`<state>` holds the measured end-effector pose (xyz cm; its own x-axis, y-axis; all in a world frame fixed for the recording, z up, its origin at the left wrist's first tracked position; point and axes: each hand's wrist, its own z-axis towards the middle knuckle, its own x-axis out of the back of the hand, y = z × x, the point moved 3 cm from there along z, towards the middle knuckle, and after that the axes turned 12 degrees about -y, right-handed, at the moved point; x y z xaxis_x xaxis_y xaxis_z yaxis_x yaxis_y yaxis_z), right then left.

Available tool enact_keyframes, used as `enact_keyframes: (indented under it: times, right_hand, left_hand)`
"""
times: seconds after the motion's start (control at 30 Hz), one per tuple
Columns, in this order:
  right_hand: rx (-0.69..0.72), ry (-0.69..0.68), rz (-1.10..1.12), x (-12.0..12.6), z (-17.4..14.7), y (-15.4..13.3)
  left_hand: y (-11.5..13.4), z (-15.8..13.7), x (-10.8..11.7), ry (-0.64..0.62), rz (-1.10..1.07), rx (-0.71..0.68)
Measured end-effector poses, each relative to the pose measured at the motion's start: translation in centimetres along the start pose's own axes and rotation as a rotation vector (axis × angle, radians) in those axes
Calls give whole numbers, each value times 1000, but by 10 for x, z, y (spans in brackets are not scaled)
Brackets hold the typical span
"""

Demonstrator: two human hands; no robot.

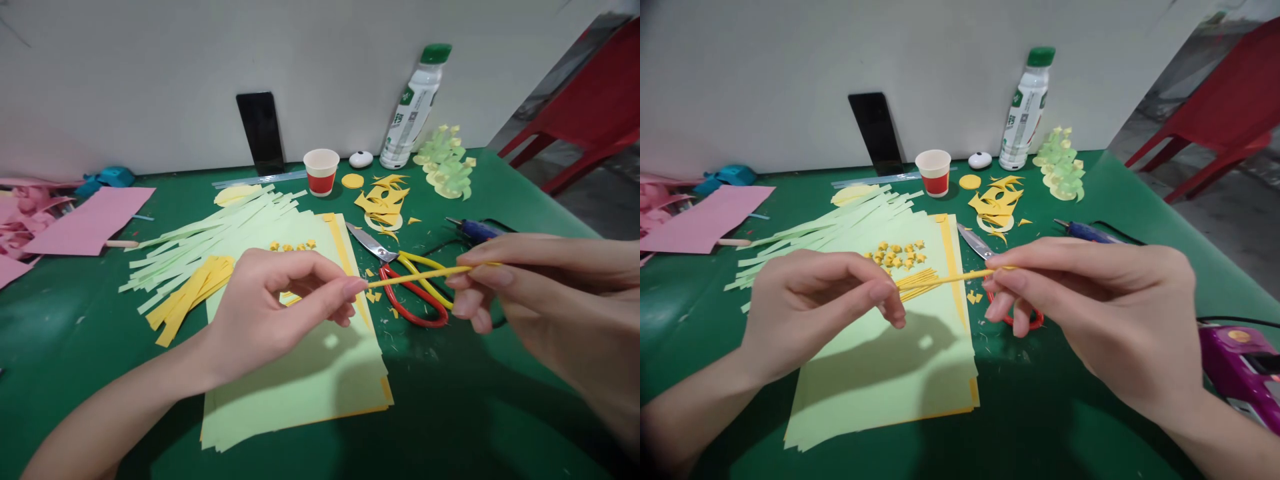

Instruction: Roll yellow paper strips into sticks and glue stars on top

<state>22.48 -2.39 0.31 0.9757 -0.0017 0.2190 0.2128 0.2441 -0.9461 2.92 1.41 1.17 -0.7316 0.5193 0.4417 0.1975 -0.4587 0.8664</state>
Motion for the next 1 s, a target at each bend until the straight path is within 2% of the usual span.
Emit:
enact_keyframes:
  times: [0.1,0.23,0.4,0.57,0.8,1.0]
  right_hand:
    - [-3,-13,-41,2,0,2]
    - [31,50,-79,4,-1,3]
    - [41,40,-86,6,-2,2]
    - [28,8,-71,4,-3,2]
    - [7,-37,-54,0,-6,1]
    - [106,-83,-149,5,-5,2]
  left_hand:
    - [-1,0,1,7,-22,18]
    - [-2,-2,1,16,-63,33]
    - [-1,-2,0,-26,-53,11]
    - [-4,-3,-1,-51,76,-82]
    - [6,-5,-4,17,359,-320]
    - [10,-7,-3,-24,278,-268]
